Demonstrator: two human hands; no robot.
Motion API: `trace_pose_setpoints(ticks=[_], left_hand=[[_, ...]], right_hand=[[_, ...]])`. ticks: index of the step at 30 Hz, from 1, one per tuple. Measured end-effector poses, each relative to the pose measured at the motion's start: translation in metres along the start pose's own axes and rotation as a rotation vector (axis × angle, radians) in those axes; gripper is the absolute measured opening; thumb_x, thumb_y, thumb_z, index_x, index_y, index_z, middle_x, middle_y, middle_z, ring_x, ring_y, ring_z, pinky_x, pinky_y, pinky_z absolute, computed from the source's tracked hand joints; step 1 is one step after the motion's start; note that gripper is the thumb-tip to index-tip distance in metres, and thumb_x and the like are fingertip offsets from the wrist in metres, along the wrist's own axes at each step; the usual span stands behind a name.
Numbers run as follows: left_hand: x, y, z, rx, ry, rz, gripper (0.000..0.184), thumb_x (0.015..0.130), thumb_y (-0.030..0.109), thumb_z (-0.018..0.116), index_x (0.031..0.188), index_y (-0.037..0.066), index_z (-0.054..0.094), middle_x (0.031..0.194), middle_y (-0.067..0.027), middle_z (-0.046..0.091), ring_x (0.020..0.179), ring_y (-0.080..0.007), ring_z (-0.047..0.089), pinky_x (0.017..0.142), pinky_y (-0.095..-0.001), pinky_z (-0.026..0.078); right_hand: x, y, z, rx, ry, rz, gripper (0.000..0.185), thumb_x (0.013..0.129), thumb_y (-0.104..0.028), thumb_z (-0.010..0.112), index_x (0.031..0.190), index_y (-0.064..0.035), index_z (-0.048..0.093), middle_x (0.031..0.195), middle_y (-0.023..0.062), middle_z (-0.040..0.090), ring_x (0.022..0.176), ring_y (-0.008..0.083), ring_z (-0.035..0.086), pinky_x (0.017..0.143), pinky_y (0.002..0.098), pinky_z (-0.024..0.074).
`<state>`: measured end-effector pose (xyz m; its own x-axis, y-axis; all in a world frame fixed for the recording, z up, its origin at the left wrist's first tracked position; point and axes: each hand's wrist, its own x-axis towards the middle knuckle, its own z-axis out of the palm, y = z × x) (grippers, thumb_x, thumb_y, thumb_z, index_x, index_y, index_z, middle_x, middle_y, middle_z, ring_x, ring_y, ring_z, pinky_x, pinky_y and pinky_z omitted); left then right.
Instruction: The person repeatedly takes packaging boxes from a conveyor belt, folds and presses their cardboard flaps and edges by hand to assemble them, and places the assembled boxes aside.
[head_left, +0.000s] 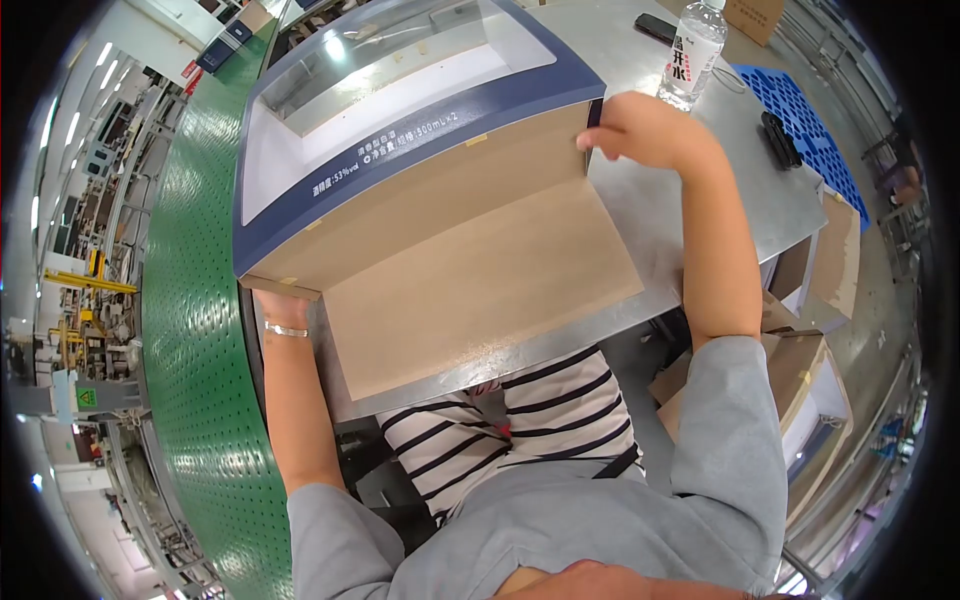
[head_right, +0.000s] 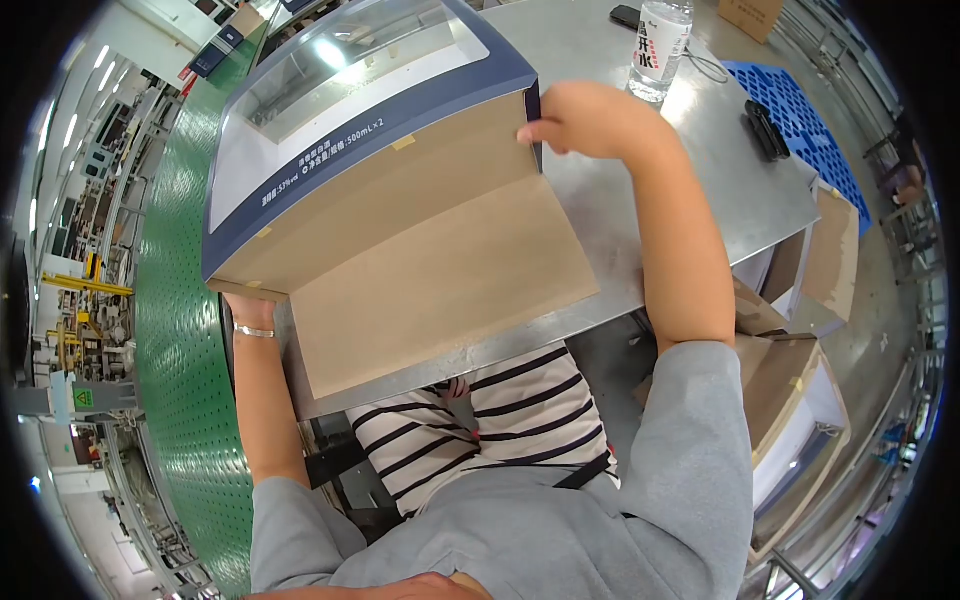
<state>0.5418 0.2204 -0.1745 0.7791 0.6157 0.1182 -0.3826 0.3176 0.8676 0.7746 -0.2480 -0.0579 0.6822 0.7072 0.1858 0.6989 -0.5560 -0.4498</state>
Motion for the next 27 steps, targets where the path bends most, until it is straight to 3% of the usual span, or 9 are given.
trace_pose_setpoints(ticks=[3,8,13,15,16,19,23,24,27], left_hand=[[-0.001,-0.002,-0.003,-0.020,0.008,0.005,0.037,0.102,0.040,0.046,0.122,0.013,0.063,0.117,-0.0053,0.067,0.104,-0.0210,0.064,0.090,-0.0393,0.052],[-0.006,0.003,0.001,-0.029,-0.031,0.028,0.035,0.102,0.036,0.046,0.121,0.013,0.063,0.117,-0.0052,0.067,0.104,-0.0208,0.064,0.089,-0.0391,0.052],[-0.001,0.012,0.021,0.060,0.088,0.043,0.035,0.102,0.035,0.045,0.124,0.013,0.062,0.119,-0.0062,0.067,0.106,-0.0198,0.064,0.088,-0.0364,0.052],[0.003,0.008,0.015,0.355,0.234,0.157,0.045,0.104,0.042,0.041,0.127,0.009,0.061,0.122,-0.0095,0.066,0.107,-0.0211,0.063,0.090,-0.0351,0.050],[-0.004,0.012,0.023,0.378,0.265,0.174,0.045,0.104,0.042,0.041,0.127,0.009,0.061,0.122,-0.0095,0.066,0.107,-0.0211,0.063,0.090,-0.0351,0.050],[-0.015,0.016,0.054,0.131,0.347,0.175,0.053,0.106,0.045,0.031,0.127,0.006,0.059,0.131,-0.0101,0.060,0.113,-0.0220,0.057,0.101,-0.0363,0.042],[-0.034,0.023,0.075,0.582,0.462,0.455,0.065,0.106,0.052,0.023,0.128,0.001,0.056,0.136,-0.0137,0.056,0.117,-0.0263,0.054,0.104,-0.0379,0.039],[-0.035,0.024,0.073,0.590,0.463,0.450,0.065,0.106,0.052,0.023,0.128,0.001,0.056,0.136,-0.0137,0.056,0.117,-0.0263,0.054,0.104,-0.0379,0.039],[-0.035,0.033,0.060,0.807,0.180,0.491,0.067,0.102,0.056,0.030,0.128,0.000,0.057,0.135,-0.0146,0.058,0.120,-0.0280,0.053,0.106,-0.0392,0.036]], right_hand=[[0.010,0.001,0.009,-0.067,-0.321,0.213,0.035,0.092,-0.028,0.064,0.066,-0.0048,0.067,0.060,0.0014,0.062,0.056,0.0178,0.054,0.061,0.0292,0.0452],[0.018,0.008,0.035,-0.126,-0.568,0.260,0.043,0.091,-0.036,0.065,0.059,-0.0068,0.066,0.056,-0.0003,0.063,0.055,0.0182,0.055,0.064,0.0287,0.0471],[0.020,0.020,0.038,-0.155,-0.488,0.179,0.049,0.089,-0.045,0.062,0.054,-0.0103,0.065,0.054,0.0013,0.061,0.055,0.0201,0.056,0.067,0.0310,0.0472],[0.025,0.030,0.041,-0.112,-0.525,0.204,0.049,0.089,-0.044,0.063,0.054,-0.0102,0.066,0.054,0.0013,0.060,0.056,0.0202,0.055,0.068,0.0320,0.0472],[0.026,0.020,0.035,-0.109,-0.527,0.248,0.035,0.089,-0.032,0.067,0.063,-0.0081,0.068,0.056,-0.0005,0.063,0.056,0.0146,0.055,0.065,0.0264,0.0474],[0.028,0.015,0.031,-0.047,-0.524,0.243,0.033,0.090,-0.030,0.067,0.065,-0.0077,0.069,0.056,-0.0006,0.064,0.056,0.0144,0.056,0.064,0.0254,0.0471],[0.019,-0.001,0.023,-0.104,-0.505,0.316,0.040,0.091,-0.030,0.064,0.058,-0.0076,0.067,0.057,-0.0010,0.064,0.056,0.0169,0.057,0.064,0.0269,0.0474],[0.018,-0.002,0.022,-0.098,-0.512,0.316,0.040,0.091,-0.030,0.064,0.058,-0.0076,0.067,0.057,-0.0010,0.064,0.056,0.0169,0.057,0.064,0.0269,0.0474],[0.016,-0.004,0.014,-0.093,-0.525,0.325,0.037,0.091,-0.028,0.064,0.061,-0.0070,0.068,0.057,-0.0005,0.065,0.055,0.0165,0.057,0.063,0.0268,0.0476]])
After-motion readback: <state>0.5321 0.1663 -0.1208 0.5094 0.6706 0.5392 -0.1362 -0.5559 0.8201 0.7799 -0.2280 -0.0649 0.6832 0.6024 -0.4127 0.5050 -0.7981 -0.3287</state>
